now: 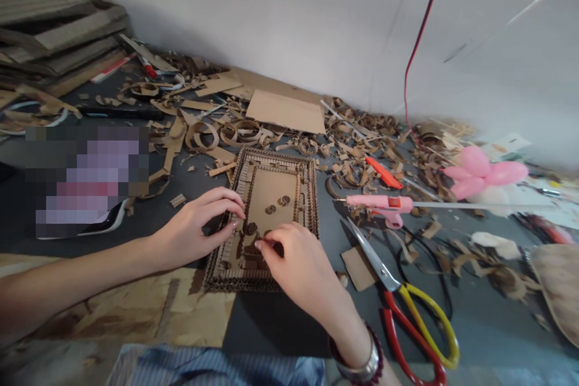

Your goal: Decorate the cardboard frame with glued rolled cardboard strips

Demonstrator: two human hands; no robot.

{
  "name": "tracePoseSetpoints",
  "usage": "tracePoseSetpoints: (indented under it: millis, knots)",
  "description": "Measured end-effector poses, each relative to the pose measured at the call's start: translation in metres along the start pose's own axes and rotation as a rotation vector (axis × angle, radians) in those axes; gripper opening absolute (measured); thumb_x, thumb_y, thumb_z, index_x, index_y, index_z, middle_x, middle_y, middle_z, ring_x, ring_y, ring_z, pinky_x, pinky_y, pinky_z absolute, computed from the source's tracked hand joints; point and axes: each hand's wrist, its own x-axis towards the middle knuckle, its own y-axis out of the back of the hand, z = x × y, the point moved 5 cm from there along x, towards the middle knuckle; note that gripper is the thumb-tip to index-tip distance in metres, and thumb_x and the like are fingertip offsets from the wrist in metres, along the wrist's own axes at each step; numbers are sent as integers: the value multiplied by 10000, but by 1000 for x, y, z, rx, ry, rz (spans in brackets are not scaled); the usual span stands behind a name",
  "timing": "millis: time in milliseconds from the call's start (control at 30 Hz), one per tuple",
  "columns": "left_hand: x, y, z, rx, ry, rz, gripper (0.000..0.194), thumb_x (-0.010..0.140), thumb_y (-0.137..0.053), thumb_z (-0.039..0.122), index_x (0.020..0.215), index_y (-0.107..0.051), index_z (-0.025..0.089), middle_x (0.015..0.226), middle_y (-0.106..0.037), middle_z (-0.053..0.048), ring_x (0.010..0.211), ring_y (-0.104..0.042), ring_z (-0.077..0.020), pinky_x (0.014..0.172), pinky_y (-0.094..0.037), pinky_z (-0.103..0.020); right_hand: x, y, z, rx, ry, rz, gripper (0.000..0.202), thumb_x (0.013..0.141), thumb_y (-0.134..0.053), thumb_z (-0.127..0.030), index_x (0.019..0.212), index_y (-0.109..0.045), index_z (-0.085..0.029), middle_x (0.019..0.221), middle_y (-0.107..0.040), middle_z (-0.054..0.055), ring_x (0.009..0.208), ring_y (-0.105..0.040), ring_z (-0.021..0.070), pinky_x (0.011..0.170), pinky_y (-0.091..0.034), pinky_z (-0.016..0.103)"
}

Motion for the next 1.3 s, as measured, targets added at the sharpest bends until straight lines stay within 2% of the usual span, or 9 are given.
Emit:
tracePoseSetpoints:
  millis: [433, 667, 1000, 1100, 1200, 1300]
  knots:
    - [0, -3, 2, 37, -63, -40, 167, 804, -458, 107, 845, -616, 144, 926, -559, -72, 890, -535, -155, 815, -440, -264, -1, 7, 3, -6, -35, -59, 161, 792, -537, -180, 781, -694, -213, 802, -673, 1, 778, -591, 154, 688, -416, 255]
    - [1, -4, 0, 57, -74, -54, 178, 799, -458, 103, 840, -629, 132, 917, -563, -72, 873, -541, -157, 803, -438, -274, 6, 8, -5, -66, 103, -180, 158, 803, -543, -206, 776, -696, -233, 753, -656, -7, 698, -579, 134, 639, -381, 243]
    - [0, -6, -2, 86, -58, -97, 178, 802, -448, 113, 835, -619, 148, 920, -566, -63, 885, -545, -164, 796, -422, -290, 9, -3, -9, -22, 304, -229, 109, 846, -501, -215, 769, -575, -195, 757, -580, -8, 709, -522, 117, 668, -383, 242]
    - [1, -7, -3, 88, -45, -106, 173, 806, -446, 119, 832, -613, 156, 916, -571, -57, 881, -547, -160, 794, -420, -285, 8, -4, -6, -29, 319, -214, 89, 840, -509, -210, 756, -529, -189, 721, -547, -15, 670, -484, 113, 620, -364, 232]
    - [1, -7, -3, 89, -42, -105, 173, 810, -444, 122, 831, -613, 156, 911, -576, -55, 877, -552, -159, 791, -417, -287, 8, -3, -4, 14, 318, -190, 19, 833, -522, -202, 823, -536, -194, 729, -558, -21, 656, -470, 108, 611, -356, 225]
    - [2, -6, -3, 97, -44, -102, 173, 812, -444, 125, 825, -614, 158, 909, -581, -52, 875, -557, -160, 787, -414, -290, 10, -3, -3, 106, 316, -194, 83, 833, -528, -203, 903, -572, -208, 757, -586, -28, 664, -483, 95, 638, -364, 215]
